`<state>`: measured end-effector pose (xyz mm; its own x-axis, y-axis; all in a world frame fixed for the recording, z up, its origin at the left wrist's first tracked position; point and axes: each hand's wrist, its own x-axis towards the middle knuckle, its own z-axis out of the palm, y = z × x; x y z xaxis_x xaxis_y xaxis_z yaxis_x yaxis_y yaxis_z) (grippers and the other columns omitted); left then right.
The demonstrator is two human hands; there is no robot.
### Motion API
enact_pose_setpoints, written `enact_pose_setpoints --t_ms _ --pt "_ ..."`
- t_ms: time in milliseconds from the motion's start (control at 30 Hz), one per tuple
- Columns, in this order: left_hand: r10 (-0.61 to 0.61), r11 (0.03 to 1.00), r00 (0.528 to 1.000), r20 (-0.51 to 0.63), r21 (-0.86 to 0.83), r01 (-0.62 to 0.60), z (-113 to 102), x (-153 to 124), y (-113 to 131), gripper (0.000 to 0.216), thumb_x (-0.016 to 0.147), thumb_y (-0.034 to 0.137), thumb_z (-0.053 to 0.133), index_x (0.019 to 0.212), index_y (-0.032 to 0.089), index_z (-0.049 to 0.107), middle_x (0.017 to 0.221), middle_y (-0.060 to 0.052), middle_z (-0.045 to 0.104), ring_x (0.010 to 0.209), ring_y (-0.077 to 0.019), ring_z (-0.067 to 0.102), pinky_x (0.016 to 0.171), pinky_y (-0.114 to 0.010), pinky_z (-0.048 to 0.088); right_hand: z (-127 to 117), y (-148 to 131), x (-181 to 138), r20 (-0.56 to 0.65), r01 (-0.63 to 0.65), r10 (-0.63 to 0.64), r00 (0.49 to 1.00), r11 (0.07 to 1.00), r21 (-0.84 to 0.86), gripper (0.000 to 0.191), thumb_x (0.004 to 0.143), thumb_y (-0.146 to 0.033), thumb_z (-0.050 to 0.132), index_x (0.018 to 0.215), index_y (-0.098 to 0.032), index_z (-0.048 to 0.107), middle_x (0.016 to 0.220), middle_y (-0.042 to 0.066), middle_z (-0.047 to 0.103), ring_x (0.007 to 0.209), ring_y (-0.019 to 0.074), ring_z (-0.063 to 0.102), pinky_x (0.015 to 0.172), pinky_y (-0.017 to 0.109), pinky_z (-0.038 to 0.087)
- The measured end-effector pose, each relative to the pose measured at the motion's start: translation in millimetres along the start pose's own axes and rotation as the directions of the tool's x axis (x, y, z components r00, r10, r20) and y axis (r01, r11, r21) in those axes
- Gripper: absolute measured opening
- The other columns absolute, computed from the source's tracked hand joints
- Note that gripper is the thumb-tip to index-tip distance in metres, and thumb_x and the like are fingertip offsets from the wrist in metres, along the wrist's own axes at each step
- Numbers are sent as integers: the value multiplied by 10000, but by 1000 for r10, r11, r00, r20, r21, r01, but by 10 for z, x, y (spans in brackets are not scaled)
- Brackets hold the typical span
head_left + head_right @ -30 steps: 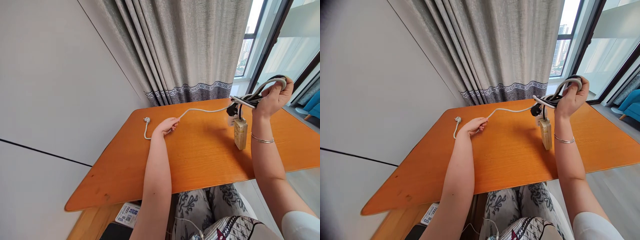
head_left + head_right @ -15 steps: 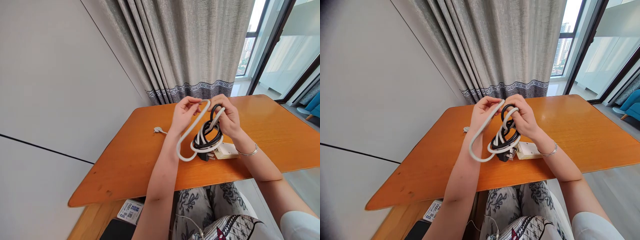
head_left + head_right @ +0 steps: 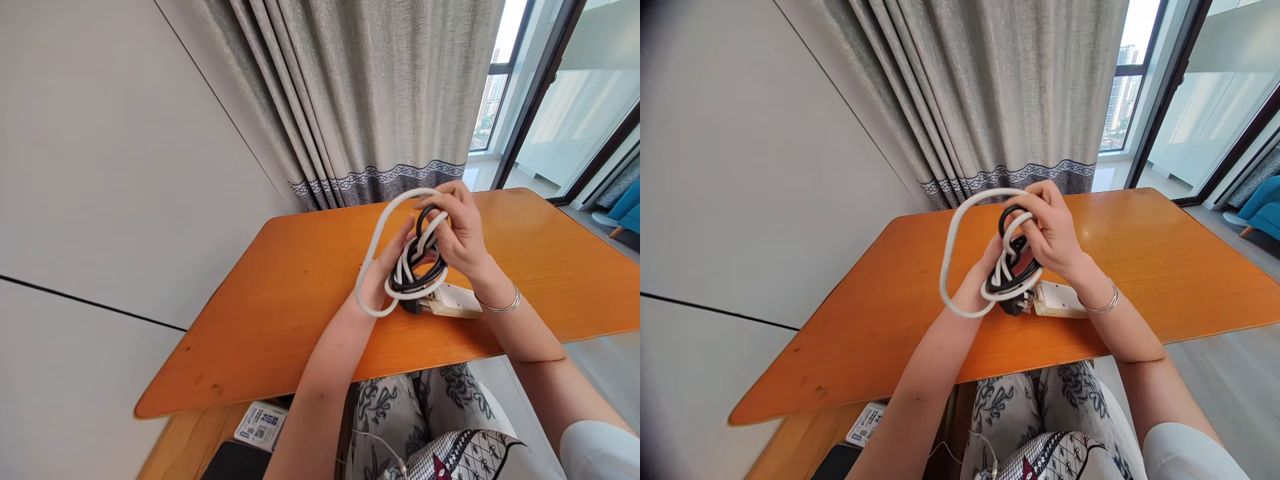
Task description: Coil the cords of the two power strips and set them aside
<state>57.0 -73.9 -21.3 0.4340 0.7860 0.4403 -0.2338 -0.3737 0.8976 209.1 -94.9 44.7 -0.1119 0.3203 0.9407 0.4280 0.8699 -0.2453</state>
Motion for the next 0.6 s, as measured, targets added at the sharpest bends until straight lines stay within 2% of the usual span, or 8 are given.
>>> enact_pose_setpoints --t_ms 33,100,167,267,333,400,500,600 --pt "-82 993 993 85 -80 89 5 87 -38 696 934 792 367 1030 218 748 921 -63 766 1099 -301 728 863 -421 609 -33 63 13 -37 -25 24 999 999 -25 275 1042 -404 480 1015 -273 721 931 47 585 938 206 608 881 424 552" --pt "-212 930 935 286 -234 282 21 232 -94 882 804 942 319 996 205 765 950 -119 787 1108 -360 724 895 -497 585 -96 246 34 -132 -88 83 988 996 -28 271 1043 -425 483 1063 -289 716 935 44 596 944 204 626 855 418 577" --pt "-227 860 877 424 -336 385 37 294 -134 1030 655 1039 317 1024 193 772 1033 -171 790 1153 -409 701 958 -552 540 -145 481 43 -222 -138 142 964 990 36 277 1041 -458 483 1126 -300 693 958 40 613 927 194 652 786 391 602" --pt "-134 849 872 470 -400 346 55 262 -212 1087 489 1051 503 1140 218 756 1151 -191 769 1224 -428 662 1031 -554 482 -192 831 26 -310 -162 209 927 972 172 298 1023 -501 506 1174 -296 660 967 29 635 886 177 691 715 359 615" --pt "-110 869 861 496 -373 326 62 221 -292 1045 427 953 700 1194 244 737 1209 -187 751 1263 -418 637 1057 -533 460 -213 1009 1 -342 -165 239 909 959 231 306 1009 -510 528 1178 -288 653 960 25 645 871 172 706 706 355 619" --pt "-150 882 848 508 -318 347 69 193 -386 982 400 814 845 1189 240 733 1222 -185 741 1267 -407 632 1065 -518 449 -227 1137 -27 -378 -156 241 894 958 241 314 1003 -512 534 1189 -287 650 969 27 649 866 167 708 708 359 625" --pt "-234 864 831 504 -284 416 91 166 -505 941 415 702 904 1197 215 716 1211 -186 733 1241 -394 644 1038 -515 470 -236 1298 -67 -460 -139 206 864 975 175 341 1007 -526 504 1207 -290 648 993 30 639 864 162 702 731 377 637" --pt "-262 822 766 587 -280 496 136 137 -548 950 433 648 922 1240 205 688 1205 -201 731 1212 -389 663 1014 -514 495 -248 1524 -119 -554 -140 184 812 983 122 360 1016 -532 466 1214 -291 646 996 26 617 854 151 697 758 388 643"
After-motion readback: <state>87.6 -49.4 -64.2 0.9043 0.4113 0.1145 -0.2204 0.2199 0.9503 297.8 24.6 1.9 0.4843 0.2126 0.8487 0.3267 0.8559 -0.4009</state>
